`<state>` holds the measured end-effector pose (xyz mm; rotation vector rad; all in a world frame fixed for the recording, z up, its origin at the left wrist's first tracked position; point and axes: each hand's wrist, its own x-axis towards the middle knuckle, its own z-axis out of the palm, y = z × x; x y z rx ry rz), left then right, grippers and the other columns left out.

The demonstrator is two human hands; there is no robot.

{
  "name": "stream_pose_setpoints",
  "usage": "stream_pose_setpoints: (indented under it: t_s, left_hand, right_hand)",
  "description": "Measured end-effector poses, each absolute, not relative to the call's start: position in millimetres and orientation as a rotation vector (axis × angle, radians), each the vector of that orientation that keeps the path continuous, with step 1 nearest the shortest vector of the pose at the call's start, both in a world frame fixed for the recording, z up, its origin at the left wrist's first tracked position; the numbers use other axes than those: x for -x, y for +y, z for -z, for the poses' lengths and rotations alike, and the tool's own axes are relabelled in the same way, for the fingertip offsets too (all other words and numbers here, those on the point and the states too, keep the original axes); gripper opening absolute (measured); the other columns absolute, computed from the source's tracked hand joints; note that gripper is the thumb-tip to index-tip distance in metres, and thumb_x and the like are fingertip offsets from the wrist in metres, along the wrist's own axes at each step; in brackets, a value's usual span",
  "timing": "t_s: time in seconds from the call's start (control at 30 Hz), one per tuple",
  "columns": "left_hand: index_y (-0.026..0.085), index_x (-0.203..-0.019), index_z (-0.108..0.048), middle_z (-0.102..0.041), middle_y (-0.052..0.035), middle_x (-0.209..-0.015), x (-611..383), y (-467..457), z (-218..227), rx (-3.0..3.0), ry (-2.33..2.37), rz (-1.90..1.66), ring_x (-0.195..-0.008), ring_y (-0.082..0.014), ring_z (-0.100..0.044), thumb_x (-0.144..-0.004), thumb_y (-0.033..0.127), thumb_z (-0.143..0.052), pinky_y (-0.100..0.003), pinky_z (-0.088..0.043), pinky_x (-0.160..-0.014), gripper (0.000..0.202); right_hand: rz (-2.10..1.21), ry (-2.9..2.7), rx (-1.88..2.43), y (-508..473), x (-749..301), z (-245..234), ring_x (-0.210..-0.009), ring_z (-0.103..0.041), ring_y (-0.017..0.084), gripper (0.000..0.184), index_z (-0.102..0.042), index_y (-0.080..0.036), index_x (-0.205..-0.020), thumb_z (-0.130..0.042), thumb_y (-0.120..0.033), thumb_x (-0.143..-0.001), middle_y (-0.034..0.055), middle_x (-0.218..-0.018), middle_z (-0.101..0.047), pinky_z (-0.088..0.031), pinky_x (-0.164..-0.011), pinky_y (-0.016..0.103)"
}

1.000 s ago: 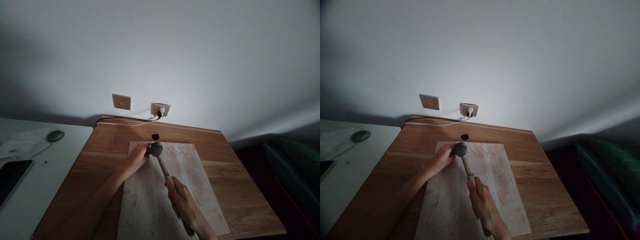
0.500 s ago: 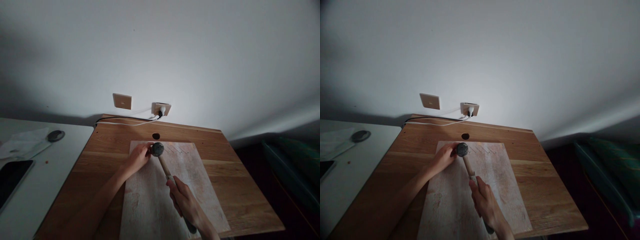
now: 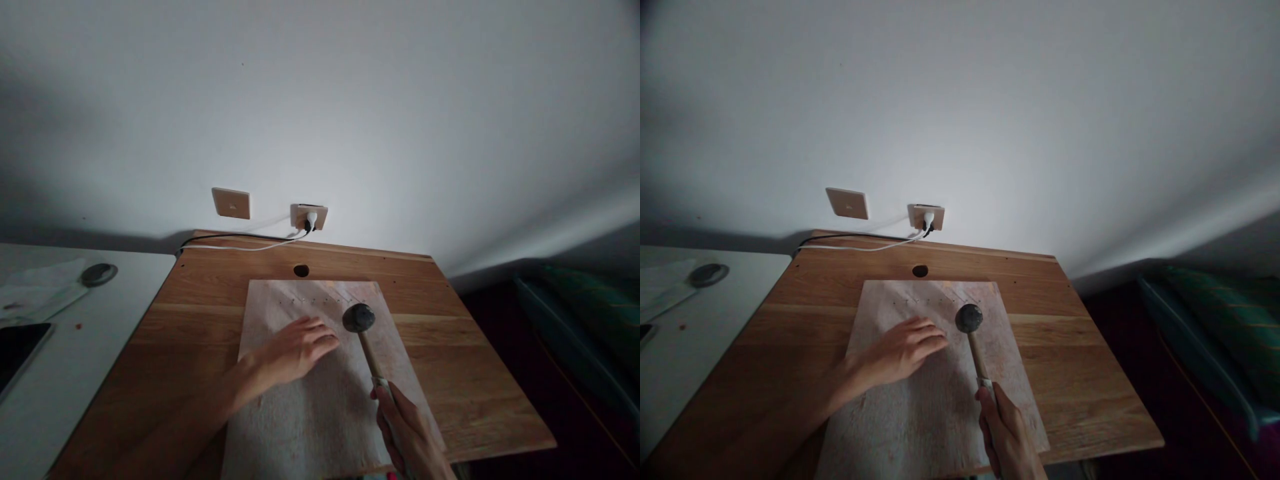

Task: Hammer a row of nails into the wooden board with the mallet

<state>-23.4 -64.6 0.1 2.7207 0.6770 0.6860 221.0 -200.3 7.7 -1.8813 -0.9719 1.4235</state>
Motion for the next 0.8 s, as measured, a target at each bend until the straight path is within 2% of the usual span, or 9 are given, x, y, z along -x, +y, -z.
stream_pose_setpoints:
  t_s: [0.1,0.2,0.27,0.37,0.43,0.53,0.63,0.8]
  left_hand:
    - [0.023,-0.099,-0.067,-0.073,-0.0038,-0.093,7,-74,-4,-3.003,0.591,-0.451,-0.092,-0.0216,-0.067,-0.099,0.008,-0.055,-0.035,-0.052,-0.084,0.019]
    - [0.02,-0.09,-0.066,-0.068,-0.002,-0.078,4,-74,-5,-3.163,0.58,-0.488,-0.078,-0.0204,-0.064,-0.098,0.007,-0.057,-0.035,-0.05,-0.075,0.018]
    - [0.019,-0.091,-0.066,-0.067,-0.0007,-0.078,10,-71,-4,-3.174,0.572,-0.553,-0.077,-0.0193,-0.063,-0.098,0.009,-0.059,-0.034,-0.05,-0.075,0.014]
    - [0.02,-0.099,-0.068,-0.07,-0.0011,-0.085,31,-59,1,-2.981,0.772,-0.746,-0.084,-0.0191,-0.065,-0.098,0.012,-0.061,-0.034,-0.051,-0.083,0.011]
    - [0.021,-0.103,-0.07,-0.073,-0.0019,-0.091,52,-47,8,-2.69,1.021,-1.002,-0.088,-0.0189,-0.067,-0.098,0.012,-0.06,-0.034,-0.052,-0.086,0.014]
    - [0.021,-0.1,-0.072,-0.075,-0.0021,-0.092,80,-28,21,-2.253,1.308,-1.254,-0.083,-0.018,-0.069,-0.098,0.018,-0.061,-0.032,-0.055,-0.081,0.012]
    - [0.022,-0.096,-0.073,-0.076,-0.0016,-0.09,93,-16,34,-2.121,1.314,-1.199,-0.08,-0.0181,-0.071,-0.097,0.022,-0.062,-0.031,-0.057,-0.078,0.011]
    - [0.022,-0.098,-0.073,-0.077,-0.0015,-0.09,92,-17,45,-2.1,1.271,-1.154,-0.08,-0.0175,-0.072,-0.097,0.022,-0.062,-0.029,-0.056,-0.076,0.011]
  right_hand:
    - [-1.405,-0.892,1.946,-204,-223,4,-0.036,-0.028,0.005,0.075,-0.057,-0.023,-0.106,-0.053,-0.093,-0.079,-0.0121,-0.051,-0.04,-0.019,-0.035,0.018]
    - [-1.363,-0.838,1.986,-206,-224,12,-0.039,-0.039,0.008,0.075,-0.061,-0.024,-0.111,-0.058,-0.091,-0.078,-0.01,-0.054,-0.045,-0.027,-0.036,0.019]
    - [-1.349,-0.828,1.982,-208,-225,15,-0.042,-0.045,0.01,0.074,-0.062,-0.024,-0.113,-0.06,-0.089,-0.078,-0.0085,-0.056,-0.05,-0.032,-0.037,0.019]
    - [-1.346,-0.817,1.971,-209,-228,18,-0.044,-0.049,0.011,0.076,-0.063,-0.025,-0.117,-0.06,-0.09,-0.077,-0.0073,-0.06,-0.054,-0.036,-0.039,0.02]
    - [-1.36,-0.84,1.957,-209,-229,18,-0.042,-0.047,0.01,0.077,-0.062,-0.024,-0.116,-0.06,-0.09,-0.077,-0.0078,-0.059,-0.053,-0.035,-0.037,0.02]
    - [-1.408,-0.914,1.917,-207,-229,18,-0.037,-0.037,0.008,0.072,-0.062,-0.022,-0.106,-0.056,-0.089,-0.08,-0.0099,-0.052,-0.045,-0.026,-0.035,0.02]
    - [-1.435,-0.935,1.899,-206,-227,17,-0.035,-0.029,0.006,0.068,-0.059,-0.022,-0.097,-0.054,-0.089,-0.082,-0.0114,-0.049,-0.04,-0.02,-0.034,0.019]
    - [-1.391,-0.818,1.933,-207,-225,15,-0.038,-0.036,0.008,0.069,-0.061,-0.023,-0.111,-0.06,-0.085,-0.081,-0.0107,-0.052,-0.043,-0.023,-0.035,0.018]
